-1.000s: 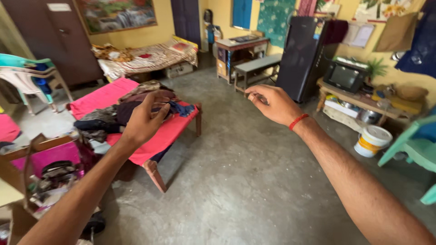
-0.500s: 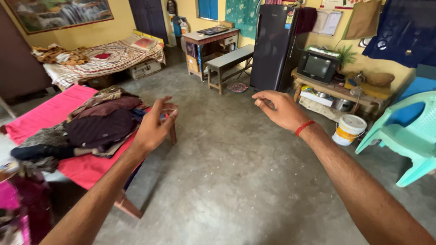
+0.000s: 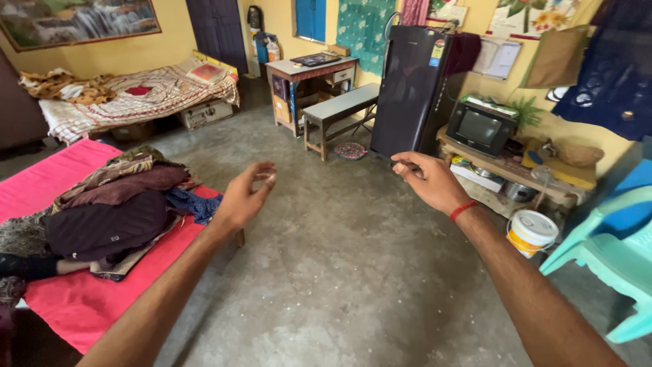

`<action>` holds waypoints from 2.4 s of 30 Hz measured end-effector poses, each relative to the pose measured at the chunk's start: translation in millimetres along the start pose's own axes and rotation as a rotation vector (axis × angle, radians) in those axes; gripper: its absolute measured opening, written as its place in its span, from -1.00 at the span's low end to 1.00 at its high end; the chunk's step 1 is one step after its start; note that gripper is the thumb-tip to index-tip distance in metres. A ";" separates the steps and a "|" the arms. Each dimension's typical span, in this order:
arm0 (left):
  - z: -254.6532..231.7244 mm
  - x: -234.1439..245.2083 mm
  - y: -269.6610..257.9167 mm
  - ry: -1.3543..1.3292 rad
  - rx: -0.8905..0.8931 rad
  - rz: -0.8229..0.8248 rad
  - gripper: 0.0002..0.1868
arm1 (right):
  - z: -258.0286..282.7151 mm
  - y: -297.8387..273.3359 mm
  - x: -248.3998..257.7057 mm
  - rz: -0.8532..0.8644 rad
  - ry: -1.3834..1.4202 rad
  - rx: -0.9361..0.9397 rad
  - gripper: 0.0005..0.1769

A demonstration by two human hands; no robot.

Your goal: The person opens a window with a metal grille, then walks to a desk and opens a drawer containing small items. The person closes the drawer, walks back to the window, and closes it.

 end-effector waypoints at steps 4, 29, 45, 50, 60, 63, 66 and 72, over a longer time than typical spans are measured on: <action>47.7 -35.9 38.0 -0.032 0.023 0.029 -0.60 | -49.9 36.4 -9.9 0.019 0.048 -0.020 -0.61; 349.8 -98.9 242.2 -0.570 0.212 -0.024 -0.59 | -371.6 281.5 -155.0 0.082 0.563 -0.279 -0.60; 534.8 -83.4 375.3 -0.614 0.448 -0.127 -0.60 | -481.2 510.8 -228.2 0.137 0.625 -0.374 -0.61; 587.5 -64.1 456.3 -0.576 0.455 -0.176 -0.60 | -533.4 614.0 -236.6 0.163 0.657 -0.330 -0.62; 655.8 -26.5 581.7 -0.551 0.462 -0.290 -0.62 | -620.7 802.9 -261.0 0.227 0.704 -0.200 -0.63; 675.9 -15.0 614.8 -0.525 0.459 -0.310 -0.63 | -628.5 847.3 -272.7 0.255 0.707 -0.165 -0.63; 704.6 -1.9 644.9 -0.525 0.453 -0.326 -0.64 | -644.1 890.5 -285.5 0.263 0.694 -0.201 -0.63; 778.2 29.8 720.2 -0.469 0.501 -0.319 -0.62 | -673.6 996.2 -309.2 0.242 0.708 -0.178 -0.64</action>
Point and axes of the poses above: each hand's wrist, its own y-axis towards the middle knuckle, its own x-axis out of the back of the hand, z = x × y, the point moved 8 cm from there along y, towards the middle knuckle, and after that the axes turned 11 degrees about z, right-handed, at the moved point
